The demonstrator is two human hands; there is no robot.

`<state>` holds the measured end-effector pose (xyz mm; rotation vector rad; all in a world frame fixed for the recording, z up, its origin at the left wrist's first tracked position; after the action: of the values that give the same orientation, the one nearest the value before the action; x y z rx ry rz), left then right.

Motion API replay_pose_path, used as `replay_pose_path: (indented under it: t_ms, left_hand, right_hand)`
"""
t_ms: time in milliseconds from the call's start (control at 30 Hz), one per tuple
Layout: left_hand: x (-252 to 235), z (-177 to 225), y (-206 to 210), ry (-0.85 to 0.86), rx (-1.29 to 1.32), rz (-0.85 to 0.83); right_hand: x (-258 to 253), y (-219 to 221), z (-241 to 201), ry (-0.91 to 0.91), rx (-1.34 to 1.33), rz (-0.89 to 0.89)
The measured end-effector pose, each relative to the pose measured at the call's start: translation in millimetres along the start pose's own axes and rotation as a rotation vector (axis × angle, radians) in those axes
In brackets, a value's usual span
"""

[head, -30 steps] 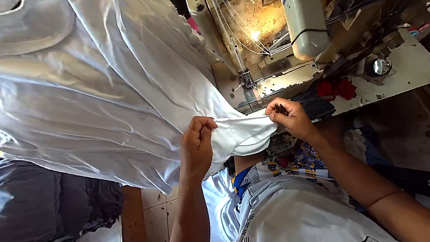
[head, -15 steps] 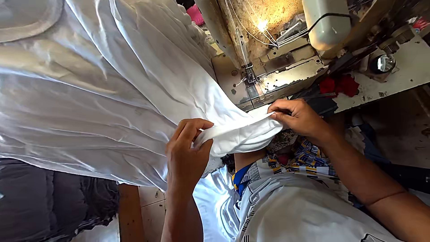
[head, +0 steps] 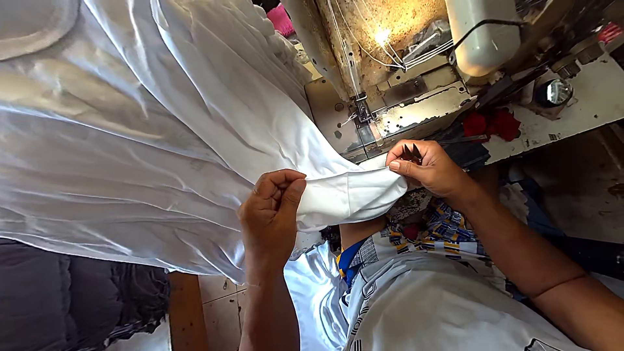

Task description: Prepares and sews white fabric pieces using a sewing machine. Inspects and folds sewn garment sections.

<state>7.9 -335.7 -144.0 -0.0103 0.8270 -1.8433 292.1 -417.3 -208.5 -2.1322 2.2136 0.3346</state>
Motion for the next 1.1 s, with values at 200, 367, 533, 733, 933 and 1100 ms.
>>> replay_pose_path:
  t_ms: [200, 367, 533, 733, 933, 1100]
  left_hand:
    - [-0.9, -11.1, 7.0, -0.029, -0.070, 0.012]
    - [-0.3, -11.1, 6.8, 0.104, -0.026, -0.049]
    - [6.8, 5.3, 6.1, 0.108, -0.057, -0.043]
    - [20.7, 19.9, 0.4, 0.155, -0.210, 0.085]
    - [23.6, 37.5, 7.9, 0.237, -0.353, 0.235]
    - [-8.8, 25.3, 31.5, 0.222, -0.091, 0.096]
  right_hand:
    - [3.9, 2.9, -5.9, -0.046, 0.076, 0.071]
    - [8.4, 12.9, -13.8, -0.207, 0.204, 0.029]
    - [12.8, 18.9, -14.4, -0.343, 0.287, 0.116]
    - [23.4, 19.7, -16.5, -0.363, 0.282, 0.171]
    - [33.8, 23.6, -19.0, -0.328, 0.260, 0.233]
    - [34.5, 18.3, -7.7, -0.226, 0.247, 0.227]
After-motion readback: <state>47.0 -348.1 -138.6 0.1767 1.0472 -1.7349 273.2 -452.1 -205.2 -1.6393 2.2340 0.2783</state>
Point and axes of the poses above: each hand's wrist, its own x-axis away from the middle knuckle, its own y-axis out of the palm, z = x × y, the point moved 4 cm from there along -x, towards the middle knuckle, and after that the axes turned 4 degrees about -x, right-handed, at the moved point
